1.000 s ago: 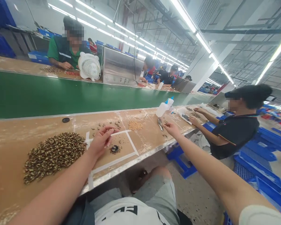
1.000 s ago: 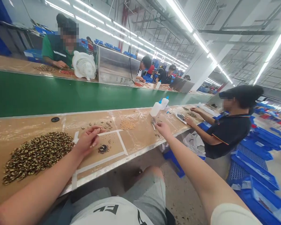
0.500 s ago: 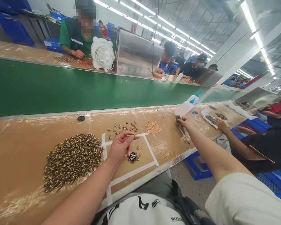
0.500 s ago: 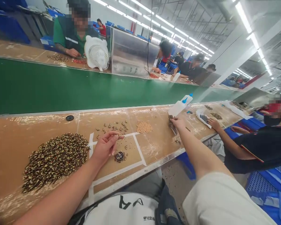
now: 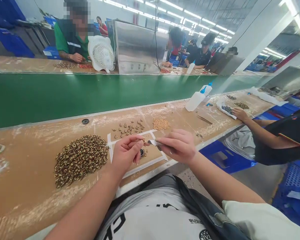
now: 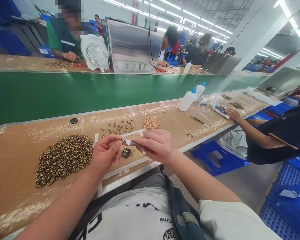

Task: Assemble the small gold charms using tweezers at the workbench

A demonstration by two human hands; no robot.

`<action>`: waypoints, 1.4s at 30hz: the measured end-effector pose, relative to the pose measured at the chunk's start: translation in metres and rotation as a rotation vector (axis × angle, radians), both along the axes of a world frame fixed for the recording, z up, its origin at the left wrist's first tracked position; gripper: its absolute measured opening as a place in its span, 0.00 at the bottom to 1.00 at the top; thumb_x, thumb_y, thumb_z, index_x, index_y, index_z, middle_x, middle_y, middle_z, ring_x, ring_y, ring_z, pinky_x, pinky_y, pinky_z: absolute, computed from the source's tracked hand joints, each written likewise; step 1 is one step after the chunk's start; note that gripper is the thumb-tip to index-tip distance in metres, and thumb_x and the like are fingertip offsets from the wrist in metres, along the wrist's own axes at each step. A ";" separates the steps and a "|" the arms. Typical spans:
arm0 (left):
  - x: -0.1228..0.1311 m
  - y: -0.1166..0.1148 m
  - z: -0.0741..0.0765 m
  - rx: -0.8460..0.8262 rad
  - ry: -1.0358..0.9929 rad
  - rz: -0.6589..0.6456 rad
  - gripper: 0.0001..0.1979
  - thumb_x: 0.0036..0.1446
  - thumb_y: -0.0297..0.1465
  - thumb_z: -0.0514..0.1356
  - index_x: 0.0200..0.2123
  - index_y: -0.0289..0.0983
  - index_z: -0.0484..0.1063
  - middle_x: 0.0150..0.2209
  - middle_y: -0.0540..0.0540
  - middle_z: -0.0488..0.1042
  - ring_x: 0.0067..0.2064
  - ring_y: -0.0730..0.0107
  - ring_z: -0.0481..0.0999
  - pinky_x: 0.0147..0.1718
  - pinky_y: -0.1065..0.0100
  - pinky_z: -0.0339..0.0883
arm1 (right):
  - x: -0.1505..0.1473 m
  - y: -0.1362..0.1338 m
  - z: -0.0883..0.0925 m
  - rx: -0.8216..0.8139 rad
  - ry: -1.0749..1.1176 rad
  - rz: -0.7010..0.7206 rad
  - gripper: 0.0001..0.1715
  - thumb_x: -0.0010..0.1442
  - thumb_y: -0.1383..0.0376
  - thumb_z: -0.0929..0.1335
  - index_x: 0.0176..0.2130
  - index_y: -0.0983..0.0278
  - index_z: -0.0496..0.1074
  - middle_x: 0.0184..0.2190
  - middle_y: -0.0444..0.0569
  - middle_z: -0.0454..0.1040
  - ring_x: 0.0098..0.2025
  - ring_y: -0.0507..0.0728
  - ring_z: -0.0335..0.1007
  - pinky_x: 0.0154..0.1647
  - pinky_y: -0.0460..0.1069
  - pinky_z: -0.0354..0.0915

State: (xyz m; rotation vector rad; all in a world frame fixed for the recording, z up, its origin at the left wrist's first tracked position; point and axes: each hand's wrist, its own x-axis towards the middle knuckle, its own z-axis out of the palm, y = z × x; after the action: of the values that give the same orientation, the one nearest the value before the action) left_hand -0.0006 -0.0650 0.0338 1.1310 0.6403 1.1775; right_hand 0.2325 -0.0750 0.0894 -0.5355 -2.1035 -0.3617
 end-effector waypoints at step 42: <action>0.021 -0.084 0.078 0.511 0.738 0.321 0.05 0.70 0.35 0.69 0.45 0.46 0.87 0.24 0.53 0.80 0.18 0.73 0.70 0.20 0.68 0.68 | 0.030 -0.053 0.015 0.004 -0.065 -0.100 0.08 0.75 0.68 0.69 0.45 0.63 0.79 0.30 0.40 0.82 0.30 0.51 0.73 0.28 0.51 0.56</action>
State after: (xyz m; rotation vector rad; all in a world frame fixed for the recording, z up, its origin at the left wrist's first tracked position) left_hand 0.0202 -0.1491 0.1116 1.9919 1.1503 1.2152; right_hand 0.2625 -0.1283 0.1045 -0.6359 -2.1425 -0.4451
